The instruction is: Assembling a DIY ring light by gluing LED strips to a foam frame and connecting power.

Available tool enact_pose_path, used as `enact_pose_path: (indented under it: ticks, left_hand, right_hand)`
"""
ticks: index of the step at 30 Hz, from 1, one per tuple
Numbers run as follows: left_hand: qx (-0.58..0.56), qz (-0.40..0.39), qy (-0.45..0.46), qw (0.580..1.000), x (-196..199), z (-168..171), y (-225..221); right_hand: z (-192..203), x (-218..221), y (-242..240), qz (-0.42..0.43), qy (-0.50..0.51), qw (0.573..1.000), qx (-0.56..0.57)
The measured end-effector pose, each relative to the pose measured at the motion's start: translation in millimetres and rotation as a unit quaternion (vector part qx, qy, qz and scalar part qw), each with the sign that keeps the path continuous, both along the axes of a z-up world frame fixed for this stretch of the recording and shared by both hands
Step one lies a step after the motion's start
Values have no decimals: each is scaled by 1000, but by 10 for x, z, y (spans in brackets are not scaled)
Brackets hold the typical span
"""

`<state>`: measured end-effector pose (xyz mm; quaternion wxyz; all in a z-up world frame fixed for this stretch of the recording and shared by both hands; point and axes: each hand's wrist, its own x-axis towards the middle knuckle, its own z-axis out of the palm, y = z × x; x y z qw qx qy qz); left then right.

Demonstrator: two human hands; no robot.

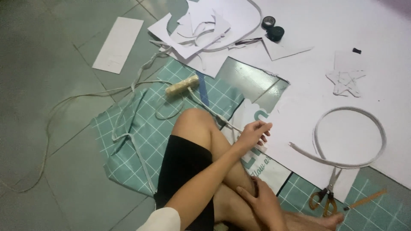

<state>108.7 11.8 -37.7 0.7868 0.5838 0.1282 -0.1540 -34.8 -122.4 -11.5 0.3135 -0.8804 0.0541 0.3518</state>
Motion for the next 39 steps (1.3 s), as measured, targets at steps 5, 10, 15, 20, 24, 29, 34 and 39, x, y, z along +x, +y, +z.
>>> enact_pose_path:
  ticks: [5,10,15,20,24,29,34,39]
  left_hand:
    - [12,-3,7,1000,-31,105,4]
    - [36,-22,15,999,-12,90,21]
    - [23,-9,24,999,19,-22,3]
    - [42,-8,31,999,14,128,-7]
    - [51,-9,42,998,-22,177,4]
    - [41,-2,25,999,11,-72,-40]
    - [67,-14,34,997,25,-15,-1]
    - [12,-17,47,999,36,-122,12]
  right_hand:
    - [133,-6,31,-26,27,999,8]
    - [71,-2,29,-2,42,999,-16]
    - [-27,-80,-47,-20,-38,998,56]
    - [54,7,-31,-3,9,1000,23]
    - [-75,-54,-62,-11,-38,998,49]
    - [12,-30,-38,-13,18,999,29]
    - [-307,43,-62,17,56,998,25]
    - [-183,-100,-52,-22,-91,993,74]
